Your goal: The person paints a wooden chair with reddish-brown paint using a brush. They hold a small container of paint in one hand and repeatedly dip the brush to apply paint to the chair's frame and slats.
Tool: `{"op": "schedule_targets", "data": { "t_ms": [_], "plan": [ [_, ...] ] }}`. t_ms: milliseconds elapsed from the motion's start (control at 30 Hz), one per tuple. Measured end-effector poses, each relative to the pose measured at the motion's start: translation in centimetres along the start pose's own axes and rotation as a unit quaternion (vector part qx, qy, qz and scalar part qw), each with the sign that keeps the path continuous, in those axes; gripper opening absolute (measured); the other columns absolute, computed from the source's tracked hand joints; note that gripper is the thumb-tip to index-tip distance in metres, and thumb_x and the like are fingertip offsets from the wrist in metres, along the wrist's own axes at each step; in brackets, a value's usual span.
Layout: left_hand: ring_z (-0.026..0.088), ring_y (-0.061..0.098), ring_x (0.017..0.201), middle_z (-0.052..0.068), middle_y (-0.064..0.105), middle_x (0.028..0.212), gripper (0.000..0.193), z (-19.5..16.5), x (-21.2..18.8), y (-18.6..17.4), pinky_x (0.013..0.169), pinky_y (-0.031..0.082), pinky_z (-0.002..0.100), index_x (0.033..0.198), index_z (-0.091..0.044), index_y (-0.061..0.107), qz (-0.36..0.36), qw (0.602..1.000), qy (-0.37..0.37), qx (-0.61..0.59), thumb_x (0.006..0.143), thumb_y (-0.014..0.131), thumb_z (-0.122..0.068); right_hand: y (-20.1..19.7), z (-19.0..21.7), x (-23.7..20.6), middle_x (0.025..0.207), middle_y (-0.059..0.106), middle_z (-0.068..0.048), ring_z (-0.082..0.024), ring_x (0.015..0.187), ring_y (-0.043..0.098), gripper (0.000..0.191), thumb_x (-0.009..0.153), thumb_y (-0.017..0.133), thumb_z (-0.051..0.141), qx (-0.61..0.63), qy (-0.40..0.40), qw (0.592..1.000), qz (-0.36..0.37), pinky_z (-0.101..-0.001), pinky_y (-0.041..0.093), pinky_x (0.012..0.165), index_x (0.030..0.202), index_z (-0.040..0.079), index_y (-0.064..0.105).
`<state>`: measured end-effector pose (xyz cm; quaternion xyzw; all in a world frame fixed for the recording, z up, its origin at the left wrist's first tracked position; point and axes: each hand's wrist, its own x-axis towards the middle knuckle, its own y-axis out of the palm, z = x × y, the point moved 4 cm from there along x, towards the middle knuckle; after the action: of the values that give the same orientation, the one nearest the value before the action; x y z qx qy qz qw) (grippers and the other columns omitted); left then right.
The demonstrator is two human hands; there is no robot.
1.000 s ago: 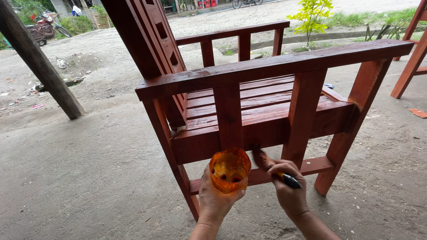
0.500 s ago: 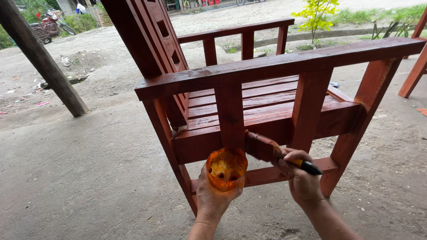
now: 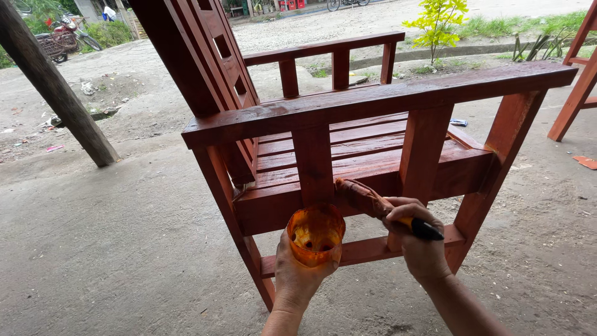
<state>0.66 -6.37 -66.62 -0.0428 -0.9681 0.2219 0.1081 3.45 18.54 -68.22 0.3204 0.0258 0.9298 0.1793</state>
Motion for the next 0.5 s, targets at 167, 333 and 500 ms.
{"op": "schedule_targets", "data": {
  "t_ms": [167,333,500],
  "plan": [
    [0.019,0.053,0.131,0.004,0.051,0.134,0.094,-1.0,0.3,-0.1,0.112,0.052,0.035,0.141,-0.019,0.038,0.000,1.000,0.023,-0.004,0.068,0.093,-0.041,0.2,-0.2,-0.9,0.113,0.071,-0.006,-0.016,0.091,0.072,0.022,0.081,0.069,-0.009,-0.012,0.079,0.997,0.019,-0.0324,0.066,0.075,0.079,0.012,0.074],
    [0.018,0.056,0.130,0.002,0.054,0.134,0.097,-1.2,0.6,-0.9,0.111,0.052,0.034,0.142,-0.019,0.039,-0.017,0.997,0.040,-0.061,0.064,0.094,-0.033,-1.2,4.1,0.9,0.110,0.073,-0.007,-0.017,0.102,0.071,0.018,0.088,0.071,-0.009,-0.125,-0.074,0.988,-0.047,-0.0291,0.062,0.092,0.088,0.009,0.070],
    [0.019,0.052,0.131,0.001,0.054,0.135,0.111,-2.0,0.6,-0.7,0.116,0.046,0.036,0.147,-0.020,0.036,-0.038,0.998,0.040,-0.011,0.055,0.098,-0.021,1.2,8.1,7.4,0.103,0.074,-0.011,-0.019,0.091,0.078,0.013,0.089,0.069,0.000,0.007,0.071,0.991,-0.110,-0.0316,0.069,0.082,0.098,0.009,0.071]
  ]
}}
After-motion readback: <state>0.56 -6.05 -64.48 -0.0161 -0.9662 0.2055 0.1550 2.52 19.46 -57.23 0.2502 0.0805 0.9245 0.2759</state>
